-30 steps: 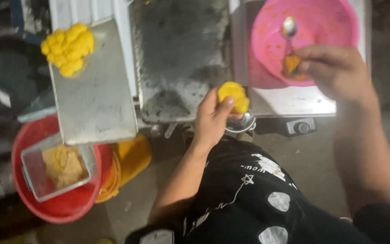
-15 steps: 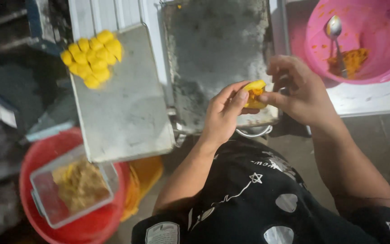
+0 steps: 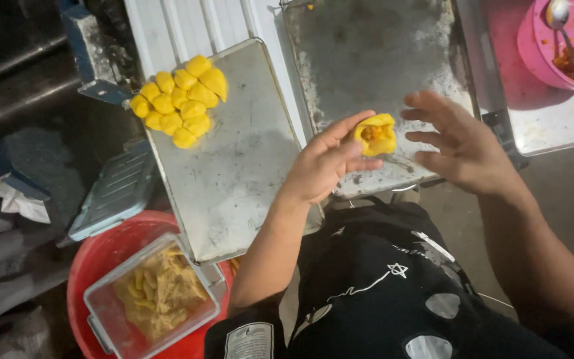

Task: Rolling dough and adding filling to prepare pastries.

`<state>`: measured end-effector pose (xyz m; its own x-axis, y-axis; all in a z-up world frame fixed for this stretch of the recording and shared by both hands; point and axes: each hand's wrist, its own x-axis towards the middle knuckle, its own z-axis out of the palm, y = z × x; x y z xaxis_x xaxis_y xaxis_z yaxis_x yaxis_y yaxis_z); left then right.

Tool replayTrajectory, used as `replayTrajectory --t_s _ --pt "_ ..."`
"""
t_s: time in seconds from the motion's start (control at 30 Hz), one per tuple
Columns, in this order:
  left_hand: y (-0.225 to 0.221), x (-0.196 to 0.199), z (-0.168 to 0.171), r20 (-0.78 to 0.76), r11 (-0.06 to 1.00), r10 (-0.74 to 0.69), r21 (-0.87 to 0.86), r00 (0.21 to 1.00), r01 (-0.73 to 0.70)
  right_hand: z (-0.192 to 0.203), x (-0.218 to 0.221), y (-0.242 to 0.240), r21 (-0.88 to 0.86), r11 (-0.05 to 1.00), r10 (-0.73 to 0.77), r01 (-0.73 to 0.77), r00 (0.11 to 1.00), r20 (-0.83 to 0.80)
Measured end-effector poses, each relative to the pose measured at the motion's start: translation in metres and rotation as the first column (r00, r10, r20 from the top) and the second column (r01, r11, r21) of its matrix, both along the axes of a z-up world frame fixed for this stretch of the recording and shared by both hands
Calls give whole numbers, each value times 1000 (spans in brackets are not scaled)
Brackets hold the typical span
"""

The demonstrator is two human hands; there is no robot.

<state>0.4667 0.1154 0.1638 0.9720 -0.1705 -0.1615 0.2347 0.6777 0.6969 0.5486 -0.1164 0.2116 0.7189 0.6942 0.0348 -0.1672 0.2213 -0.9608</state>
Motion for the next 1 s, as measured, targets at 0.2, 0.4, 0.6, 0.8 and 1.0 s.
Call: replayTrajectory --t_s 0.2,0.4,0.6,0.8,1.0 --pt "-1 5 10 214 930 -181 353 960 97 -9 -2 10 -287 956 51 67 923 382" --pt "1 31 -4 236 937 -192 332 952 107 -34 9 7 -24 996 -79 82 991 110" --pt "18 106 -10 80 745 -410 605 909 282 -75 -1 13 221 946 -230 237 971 -56" --pt "16 170 -68 -86 42 -557 990 826 131 -113 -6 5 -216 887 -437 408 892 -113" --pt "2 182 -130 -11 -116 -564 991 826 -66 -121 37 -21 -448 751 -534 486 845 22"
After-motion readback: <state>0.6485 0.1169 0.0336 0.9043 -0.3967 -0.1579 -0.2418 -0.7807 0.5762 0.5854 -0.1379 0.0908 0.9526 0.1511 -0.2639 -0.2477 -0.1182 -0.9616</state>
